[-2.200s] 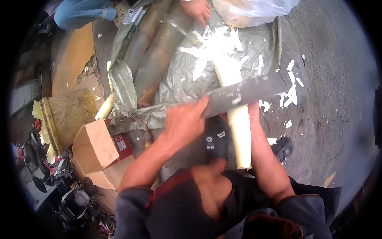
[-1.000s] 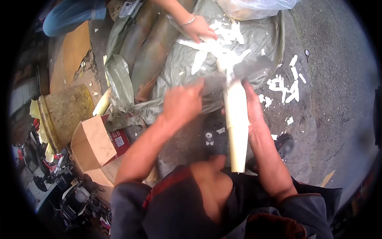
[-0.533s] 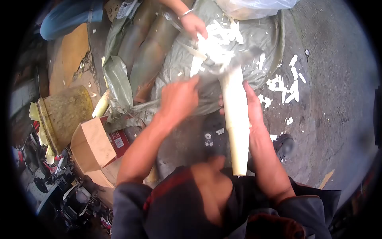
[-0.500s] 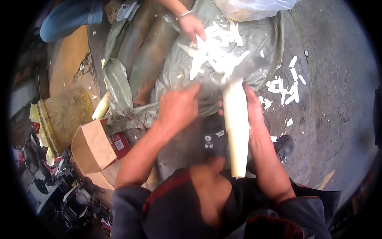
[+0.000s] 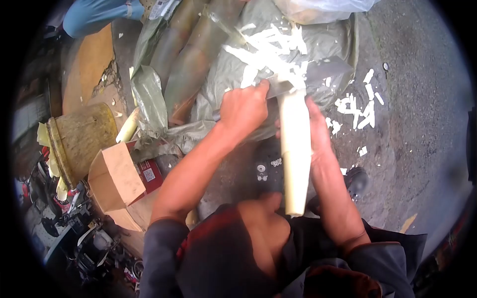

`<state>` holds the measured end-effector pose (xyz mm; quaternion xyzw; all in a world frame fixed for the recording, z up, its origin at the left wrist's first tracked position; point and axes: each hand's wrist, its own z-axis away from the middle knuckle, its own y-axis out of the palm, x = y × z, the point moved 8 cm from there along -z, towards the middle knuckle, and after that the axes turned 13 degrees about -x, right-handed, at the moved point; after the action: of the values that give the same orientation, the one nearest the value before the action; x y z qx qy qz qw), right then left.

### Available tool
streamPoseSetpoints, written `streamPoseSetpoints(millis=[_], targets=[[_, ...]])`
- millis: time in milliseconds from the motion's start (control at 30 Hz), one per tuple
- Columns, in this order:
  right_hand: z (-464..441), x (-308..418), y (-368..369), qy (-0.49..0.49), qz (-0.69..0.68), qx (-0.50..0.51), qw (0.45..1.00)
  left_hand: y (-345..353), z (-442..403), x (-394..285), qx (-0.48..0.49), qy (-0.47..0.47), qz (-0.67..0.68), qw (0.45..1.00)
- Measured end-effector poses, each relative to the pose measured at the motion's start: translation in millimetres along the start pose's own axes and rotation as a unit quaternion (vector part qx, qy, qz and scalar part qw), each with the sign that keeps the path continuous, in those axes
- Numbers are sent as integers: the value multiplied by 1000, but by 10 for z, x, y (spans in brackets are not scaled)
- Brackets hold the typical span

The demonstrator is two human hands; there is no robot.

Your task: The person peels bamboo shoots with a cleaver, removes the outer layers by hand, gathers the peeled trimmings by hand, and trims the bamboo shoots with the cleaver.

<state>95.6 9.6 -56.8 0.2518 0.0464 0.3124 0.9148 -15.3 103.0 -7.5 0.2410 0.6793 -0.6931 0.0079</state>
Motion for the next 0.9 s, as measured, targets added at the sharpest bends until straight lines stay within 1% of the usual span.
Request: streamPoseSetpoints(millis=[33,67,100,167,267,333,400,500,533,600,633,667,733,767,800,867,900], targets=[[8,22,44,-9,20,0,1000,3,-60,-19,-12,7,-3,1000],[2,-2,56,-6,-7,-17,1000,3,-82,-41,-19,11,-5,1000],[13,-15,27,-2,-2,-30,1000,1,-55,-48,-22,10,-6,1000],[9,-27,7,6,8,-51,999,153,-86,87,-8,-2,-24,1000],[-7,-109,14,23,19,-27,999,183,-85,206,1,-21,-21,1000],[-10,-78,-9,20,22,-43,999,145,-49,157,14,-26,2,1000],[66,-80,45,34,19,-68,997,-51,66,105,29,-35,17,999],[-45,-3,-36,-30,25,-45,998,-446,271,-105,42,5,27,999],[-86,-30,-147,-23,-4,-53,998,-603,366,-189,46,17,48,998],[-96,-122,-175,44,-57,-94,993,-873,443,-301,43,39,83,995],[-84,-184,-167,79,-82,-114,987,-888,429,-306,55,40,66,996],[-31,-197,-73,85,-112,-82,987,-897,439,-316,69,38,49,996],[-123,-200,-116,31,-56,-27,998,-801,428,-229,78,29,19,996],[-158,-186,-124,2,-27,2,1000,-591,336,-64,73,23,6,997],[-182,-171,-170,13,25,-60,998,-397,238,79,67,17,-5,998],[-83,-79,-50,29,24,-67,997,-179,56,203,31,20,-5,999],[-60,-41,-18,35,23,-70,997,-89,-30,209,39,19,-23,999]])
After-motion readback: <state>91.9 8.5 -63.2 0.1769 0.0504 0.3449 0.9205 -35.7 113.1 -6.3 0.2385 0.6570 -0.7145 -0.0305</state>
